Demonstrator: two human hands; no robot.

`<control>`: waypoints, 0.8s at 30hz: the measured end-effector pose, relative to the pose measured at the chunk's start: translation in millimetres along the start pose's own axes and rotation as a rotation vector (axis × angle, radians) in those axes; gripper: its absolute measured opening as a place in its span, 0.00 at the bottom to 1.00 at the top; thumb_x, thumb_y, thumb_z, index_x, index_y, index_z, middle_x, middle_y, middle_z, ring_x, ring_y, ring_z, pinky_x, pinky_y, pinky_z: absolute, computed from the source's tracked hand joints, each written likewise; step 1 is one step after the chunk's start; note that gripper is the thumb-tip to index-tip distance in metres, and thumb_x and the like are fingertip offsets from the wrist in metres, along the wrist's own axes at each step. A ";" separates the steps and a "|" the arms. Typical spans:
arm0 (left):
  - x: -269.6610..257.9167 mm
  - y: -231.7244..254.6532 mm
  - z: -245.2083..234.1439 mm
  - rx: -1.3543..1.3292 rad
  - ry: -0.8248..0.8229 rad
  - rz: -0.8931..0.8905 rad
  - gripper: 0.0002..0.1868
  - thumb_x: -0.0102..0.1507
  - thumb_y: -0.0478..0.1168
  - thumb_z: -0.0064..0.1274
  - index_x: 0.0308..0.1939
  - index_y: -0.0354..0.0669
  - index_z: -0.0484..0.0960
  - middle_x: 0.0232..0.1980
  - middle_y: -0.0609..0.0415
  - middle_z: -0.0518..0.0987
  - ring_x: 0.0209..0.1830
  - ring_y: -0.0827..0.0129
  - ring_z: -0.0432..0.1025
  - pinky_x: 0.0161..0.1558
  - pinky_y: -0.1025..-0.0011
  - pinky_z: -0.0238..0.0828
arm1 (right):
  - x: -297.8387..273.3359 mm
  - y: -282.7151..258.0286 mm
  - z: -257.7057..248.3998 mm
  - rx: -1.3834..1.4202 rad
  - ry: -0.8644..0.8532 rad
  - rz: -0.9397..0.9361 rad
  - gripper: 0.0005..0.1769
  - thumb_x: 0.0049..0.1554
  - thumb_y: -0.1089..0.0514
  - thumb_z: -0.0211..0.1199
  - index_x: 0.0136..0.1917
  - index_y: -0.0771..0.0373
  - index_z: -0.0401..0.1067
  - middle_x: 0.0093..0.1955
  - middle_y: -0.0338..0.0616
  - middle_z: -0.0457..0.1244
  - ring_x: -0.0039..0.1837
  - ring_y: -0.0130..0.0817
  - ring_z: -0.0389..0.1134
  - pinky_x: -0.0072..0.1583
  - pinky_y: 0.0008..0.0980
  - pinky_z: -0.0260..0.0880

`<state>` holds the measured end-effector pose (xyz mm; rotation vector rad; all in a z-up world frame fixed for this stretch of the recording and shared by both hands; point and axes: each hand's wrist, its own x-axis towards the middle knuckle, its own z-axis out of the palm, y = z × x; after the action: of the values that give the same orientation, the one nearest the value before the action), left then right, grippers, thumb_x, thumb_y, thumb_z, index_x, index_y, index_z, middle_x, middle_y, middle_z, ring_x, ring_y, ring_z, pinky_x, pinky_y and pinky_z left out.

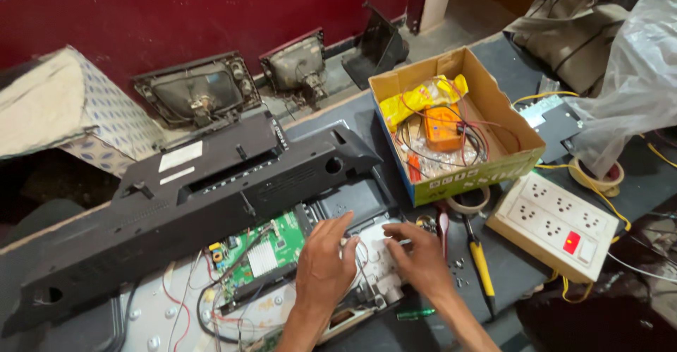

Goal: The person works on the internal components of a disassembled television, connecting wires to a circuit board and adjusting a speaker assembly. They then reposition the television's back casing and handle various cables and connectors.

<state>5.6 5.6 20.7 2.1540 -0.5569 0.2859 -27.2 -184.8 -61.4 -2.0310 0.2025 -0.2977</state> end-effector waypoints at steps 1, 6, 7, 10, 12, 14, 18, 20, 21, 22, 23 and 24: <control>1.2 -2.0 -1.1 -0.023 0.015 -0.045 0.21 0.56 0.32 0.60 0.54 0.34 0.81 0.46 0.41 0.83 0.48 0.48 0.75 0.50 0.59 0.72 | 2.8 -3.4 6.7 0.007 -0.004 0.005 0.15 0.52 0.62 0.68 0.54 0.62 0.79 0.50 0.43 0.73 0.48 0.29 0.76 0.46 0.28 0.77; -6.8 -19.6 -12.3 -0.029 0.105 -0.258 0.24 0.56 0.33 0.60 0.57 0.37 0.81 0.50 0.43 0.84 0.52 0.53 0.78 0.54 0.62 0.72 | 29.2 -16.7 33.4 0.190 0.045 0.130 0.26 0.51 0.63 0.69 0.64 0.65 0.72 0.53 0.46 0.72 0.51 0.31 0.75 0.50 0.29 0.77; -8.2 -23.7 -16.1 0.030 0.131 -0.204 0.25 0.55 0.32 0.61 0.58 0.36 0.80 0.52 0.42 0.82 0.54 0.51 0.76 0.55 0.61 0.71 | 37.9 -17.8 39.1 0.264 0.049 0.153 0.28 0.52 0.63 0.69 0.66 0.65 0.70 0.55 0.47 0.72 0.53 0.32 0.74 0.51 0.30 0.76; -7.5 -33.1 -35.0 0.203 0.197 -0.080 0.30 0.54 0.30 0.60 0.61 0.34 0.77 0.58 0.39 0.79 0.60 0.47 0.72 0.60 0.58 0.67 | 57.9 -18.1 48.4 0.337 0.069 0.134 0.33 0.52 0.65 0.68 0.70 0.67 0.64 0.61 0.48 0.68 0.59 0.34 0.71 0.54 0.31 0.74; -0.7 -36.8 -50.7 0.308 0.218 -0.033 0.32 0.53 0.29 0.59 0.63 0.34 0.75 0.60 0.40 0.78 0.63 0.47 0.71 0.63 0.58 0.66 | 66.3 -17.3 55.2 0.354 0.085 0.107 0.35 0.53 0.66 0.67 0.72 0.67 0.61 0.63 0.49 0.66 0.62 0.34 0.70 0.56 0.31 0.73; 10.8 -38.7 -64.4 0.391 0.206 -0.018 0.36 0.52 0.30 0.61 0.66 0.34 0.72 0.61 0.39 0.76 0.64 0.47 0.69 0.63 0.57 0.63 | 74.7 -15.1 60.3 0.390 0.101 0.095 0.36 0.52 0.67 0.67 0.73 0.67 0.60 0.65 0.50 0.65 0.64 0.35 0.69 0.58 0.31 0.74; 40.9 -41.5 -74.8 0.491 0.126 -0.035 0.44 0.49 0.31 0.64 0.70 0.34 0.66 0.65 0.39 0.72 0.68 0.48 0.64 0.67 0.56 0.57 | 82.3 -8.2 67.3 0.517 0.119 0.204 0.39 0.53 0.68 0.67 0.74 0.71 0.55 0.67 0.56 0.63 0.64 0.39 0.68 0.63 0.34 0.71; 55.4 -41.2 -69.5 0.559 0.052 -0.040 0.48 0.47 0.32 0.65 0.70 0.33 0.63 0.67 0.39 0.69 0.70 0.48 0.62 0.69 0.55 0.54 | 86.3 -5.2 68.8 0.695 0.123 0.347 0.42 0.52 0.68 0.66 0.75 0.73 0.51 0.67 0.59 0.61 0.64 0.41 0.68 0.64 0.36 0.72; 61.7 -40.5 -65.5 0.591 0.013 -0.041 0.49 0.46 0.33 0.66 0.71 0.32 0.61 0.68 0.39 0.68 0.71 0.48 0.61 0.69 0.54 0.53 | 88.7 -4.0 68.5 0.803 0.107 0.391 0.42 0.53 0.68 0.65 0.76 0.73 0.50 0.68 0.60 0.61 0.65 0.43 0.68 0.65 0.37 0.72; 67.2 -40.0 -61.2 0.618 -0.022 -0.032 0.50 0.46 0.33 0.66 0.71 0.33 0.61 0.68 0.39 0.68 0.71 0.48 0.60 0.69 0.53 0.52 | 91.6 -2.5 67.3 0.911 0.096 0.436 0.42 0.54 0.67 0.64 0.76 0.74 0.49 0.68 0.61 0.61 0.65 0.45 0.69 0.65 0.37 0.72; 72.0 -39.5 -56.6 0.645 -0.057 -0.023 0.51 0.46 0.34 0.67 0.71 0.33 0.60 0.69 0.40 0.67 0.71 0.48 0.60 0.69 0.52 0.52 | 94.1 -1.3 66.1 1.019 0.085 0.479 0.42 0.54 0.66 0.63 0.76 0.75 0.47 0.68 0.62 0.61 0.65 0.47 0.69 0.66 0.38 0.72; 76.5 -39.7 -52.2 0.671 -0.095 -0.011 0.52 0.46 0.34 0.67 0.72 0.34 0.59 0.69 0.40 0.67 0.72 0.48 0.60 0.70 0.51 0.51 | 97.1 -0.2 64.9 1.072 0.088 0.526 0.38 0.55 0.66 0.63 0.74 0.73 0.49 0.67 0.61 0.61 0.65 0.48 0.69 0.66 0.39 0.72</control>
<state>91.5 46.3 54.1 2.8288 -0.5530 0.4079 84.8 -155.9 -77.9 -0.8611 0.4958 -0.1094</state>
